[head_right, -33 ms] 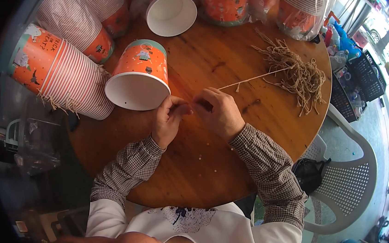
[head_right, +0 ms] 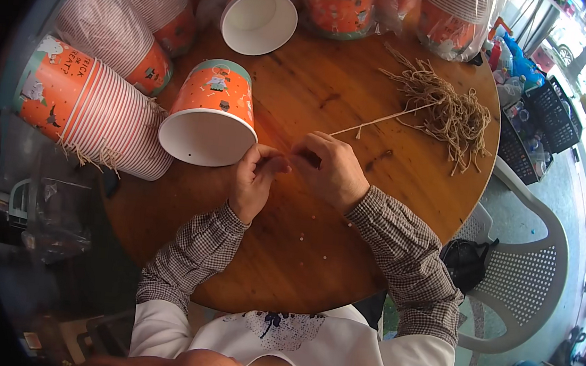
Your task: The recorder is attaching thin rope handles to paper buckets.
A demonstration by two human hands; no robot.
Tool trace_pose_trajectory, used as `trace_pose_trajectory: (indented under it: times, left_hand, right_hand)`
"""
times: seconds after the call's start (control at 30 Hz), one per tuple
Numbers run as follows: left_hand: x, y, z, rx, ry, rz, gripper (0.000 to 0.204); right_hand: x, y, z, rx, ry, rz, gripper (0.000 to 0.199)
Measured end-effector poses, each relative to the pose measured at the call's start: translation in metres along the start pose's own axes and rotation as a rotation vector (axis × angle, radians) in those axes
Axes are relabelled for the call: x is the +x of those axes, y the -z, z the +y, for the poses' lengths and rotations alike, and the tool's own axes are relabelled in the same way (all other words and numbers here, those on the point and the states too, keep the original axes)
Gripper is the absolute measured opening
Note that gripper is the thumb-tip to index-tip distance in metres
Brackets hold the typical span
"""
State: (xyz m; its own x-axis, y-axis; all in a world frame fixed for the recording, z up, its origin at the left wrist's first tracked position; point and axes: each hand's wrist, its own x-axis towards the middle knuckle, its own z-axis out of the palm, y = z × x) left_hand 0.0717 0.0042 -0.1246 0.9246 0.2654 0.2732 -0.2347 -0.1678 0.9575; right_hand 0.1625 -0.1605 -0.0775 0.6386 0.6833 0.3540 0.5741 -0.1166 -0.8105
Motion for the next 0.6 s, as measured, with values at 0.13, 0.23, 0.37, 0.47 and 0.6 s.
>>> trace_pose_trajectory:
  times: [0.13,0.23,0.37,0.47,0.6]
  left_hand:
    - [0.001,0.003,0.009,0.168,-0.097,-0.004,0.007]
    - [0.001,0.005,0.012,0.350,-0.202,0.014,0.004]
    - [0.005,0.001,0.018,0.443,-0.423,0.058,0.008]
    - [0.006,0.002,0.015,0.497,-0.471,0.056,0.013]
    - [0.009,0.005,0.014,0.529,-0.482,0.069,0.021]
  right_hand:
    - [0.000,-0.001,0.003,-0.032,-0.017,-0.009,0.012]
    - [0.000,-0.002,0.003,-0.026,-0.001,-0.025,0.012]
    - [-0.001,-0.002,-0.005,0.062,-0.056,0.007,0.012]
    - [-0.001,-0.002,-0.002,0.051,0.005,0.014,0.011]
    - [-0.002,-0.003,0.006,-0.013,-0.003,0.014,0.011]
